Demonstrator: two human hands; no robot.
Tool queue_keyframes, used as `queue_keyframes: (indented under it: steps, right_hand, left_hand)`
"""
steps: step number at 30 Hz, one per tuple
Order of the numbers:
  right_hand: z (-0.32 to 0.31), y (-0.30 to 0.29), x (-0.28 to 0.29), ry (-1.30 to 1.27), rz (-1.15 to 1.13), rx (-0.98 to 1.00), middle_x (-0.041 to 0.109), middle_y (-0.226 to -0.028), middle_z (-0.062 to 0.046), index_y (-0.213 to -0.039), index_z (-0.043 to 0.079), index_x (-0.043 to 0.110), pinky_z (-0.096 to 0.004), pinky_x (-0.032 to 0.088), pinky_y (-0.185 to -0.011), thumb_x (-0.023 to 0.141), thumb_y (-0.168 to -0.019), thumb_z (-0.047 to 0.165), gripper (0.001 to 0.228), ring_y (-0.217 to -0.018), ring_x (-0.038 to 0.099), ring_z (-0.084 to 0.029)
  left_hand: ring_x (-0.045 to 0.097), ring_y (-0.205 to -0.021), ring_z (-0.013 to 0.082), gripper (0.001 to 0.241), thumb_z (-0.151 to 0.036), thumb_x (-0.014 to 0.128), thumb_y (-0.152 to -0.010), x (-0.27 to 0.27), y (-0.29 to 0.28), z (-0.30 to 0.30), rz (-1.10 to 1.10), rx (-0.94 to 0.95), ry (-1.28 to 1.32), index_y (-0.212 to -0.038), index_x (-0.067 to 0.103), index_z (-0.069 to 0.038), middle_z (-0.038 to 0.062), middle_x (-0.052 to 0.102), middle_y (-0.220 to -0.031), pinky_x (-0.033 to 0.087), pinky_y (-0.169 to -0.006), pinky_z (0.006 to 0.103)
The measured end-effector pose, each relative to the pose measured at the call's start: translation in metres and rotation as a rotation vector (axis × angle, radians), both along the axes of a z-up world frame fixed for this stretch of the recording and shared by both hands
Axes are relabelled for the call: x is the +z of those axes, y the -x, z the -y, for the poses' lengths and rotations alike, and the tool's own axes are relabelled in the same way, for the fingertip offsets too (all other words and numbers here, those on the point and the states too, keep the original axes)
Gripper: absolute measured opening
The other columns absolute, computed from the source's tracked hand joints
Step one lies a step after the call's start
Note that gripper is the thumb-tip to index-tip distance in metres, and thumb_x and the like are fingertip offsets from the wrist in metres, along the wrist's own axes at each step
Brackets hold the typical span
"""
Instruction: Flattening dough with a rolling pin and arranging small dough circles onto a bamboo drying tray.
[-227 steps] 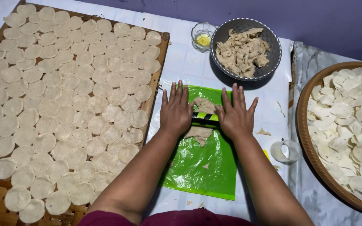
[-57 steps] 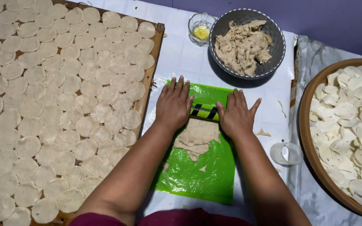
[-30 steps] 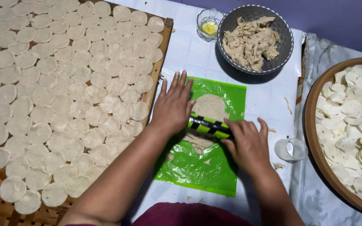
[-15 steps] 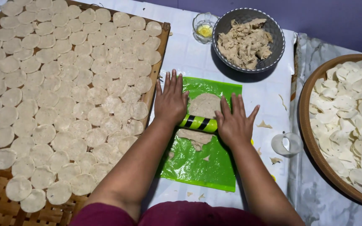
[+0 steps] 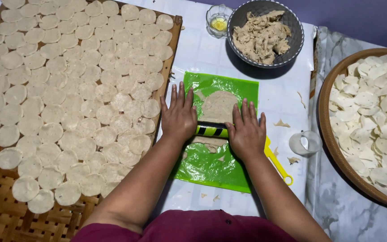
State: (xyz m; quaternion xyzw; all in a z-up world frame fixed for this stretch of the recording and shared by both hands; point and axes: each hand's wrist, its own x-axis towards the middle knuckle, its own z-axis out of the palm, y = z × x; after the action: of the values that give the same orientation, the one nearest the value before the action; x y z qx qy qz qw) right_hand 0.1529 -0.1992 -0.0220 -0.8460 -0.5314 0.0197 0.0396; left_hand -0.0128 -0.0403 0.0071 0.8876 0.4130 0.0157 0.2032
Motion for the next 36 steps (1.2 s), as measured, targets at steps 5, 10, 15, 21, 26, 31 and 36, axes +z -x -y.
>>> queue_keyframes:
  steps: [5, 10, 15, 21, 26, 31, 36]
  right_hand:
    - [0.036, 0.024, -0.008, -0.073, 0.028, 0.051, 0.034, -0.167, -0.013, -0.158, 0.014, 0.038, -0.058, 0.018, -0.120, 0.031, -0.109, 0.053, 0.064, -0.153, 0.029, -0.033]
    - [0.069, 0.045, -0.023, -0.087, 0.028, 0.072, 0.032, -0.167, -0.012, -0.162, 0.011, 0.027, -0.058, 0.012, -0.122, 0.031, -0.108, 0.051, 0.068, -0.152, 0.028, -0.032]
    - [0.100, 0.070, -0.018, -0.157, 0.043, 0.079, 0.030, -0.167, -0.013, -0.164, 0.011, 0.022, -0.056, 0.010, -0.125, 0.038, -0.107, 0.042, 0.067, -0.154, 0.024, -0.032]
    - [0.130, 0.101, 0.033, -0.292, -0.028, 0.133, 0.049, -0.156, -0.016, -0.147, -0.002, 0.047, -0.043, 0.034, -0.118, 0.052, -0.098, 0.020, 0.054, -0.146, 0.043, -0.030]
    - [0.147, 0.041, 0.006, -0.468, -0.137, -0.187, 0.064, -0.128, -0.008, -0.126, 0.007, 0.063, -0.043, 0.044, -0.107, 0.049, -0.102, 0.014, 0.029, -0.121, 0.060, -0.027]
    - [0.162, 0.008, -0.029, -0.186, -0.030, -0.405, 0.054, -0.130, -0.013, -0.135, 0.008, 0.057, -0.054, 0.049, -0.100, 0.069, -0.097, 0.027, 0.045, -0.125, 0.057, -0.038]
    - [0.191, -0.002, -0.046, -0.110, 0.042, -0.536, 0.063, -0.114, -0.004, -0.126, 0.019, 0.064, -0.036, 0.055, -0.087, 0.063, -0.103, 0.022, 0.023, -0.106, 0.066, -0.024]
  left_hand:
    - [0.011, -0.158, 0.0353, 0.060, -0.040, 0.023, -0.108, -0.014, 0.030, 0.034, 0.016, -0.042, -0.034, -0.161, 0.031, -0.013, 0.018, 0.019, -0.170, 0.000, -0.122, 0.0628]
    - [0.011, -0.158, 0.0352, 0.063, -0.047, 0.019, -0.110, -0.018, 0.058, 0.066, 0.053, -0.083, -0.059, -0.160, 0.032, -0.012, 0.017, 0.021, -0.170, -0.001, -0.122, 0.0606]
    - [0.009, -0.157, 0.0340, 0.062, -0.046, 0.019, -0.110, -0.016, 0.084, 0.098, 0.068, -0.121, -0.015, -0.164, 0.020, -0.014, 0.015, 0.014, -0.171, -0.001, -0.123, 0.0585]
    - [0.001, -0.157, 0.0267, 0.059, -0.038, 0.019, -0.109, -0.046, 0.106, 0.131, 0.092, -0.150, -0.256, -0.160, 0.019, -0.010, 0.010, 0.015, -0.168, -0.009, -0.124, 0.0519]
    - [0.028, -0.148, 0.0253, 0.053, -0.035, 0.042, -0.100, -0.037, 0.104, 0.116, 0.114, -0.131, -0.138, -0.150, 0.040, -0.017, 0.005, 0.043, -0.153, -0.004, -0.123, 0.0611]
    - [0.049, -0.136, 0.0292, 0.064, -0.048, 0.067, -0.091, -0.042, 0.086, 0.102, 0.159, -0.173, -0.072, -0.147, 0.047, -0.026, 0.007, 0.061, -0.135, 0.001, -0.123, 0.0657]
    - [0.051, -0.132, 0.0284, 0.058, -0.032, 0.075, -0.085, -0.052, 0.084, 0.104, 0.185, -0.194, -0.103, -0.137, 0.051, -0.031, 0.003, 0.061, -0.125, 0.008, -0.122, 0.0661]
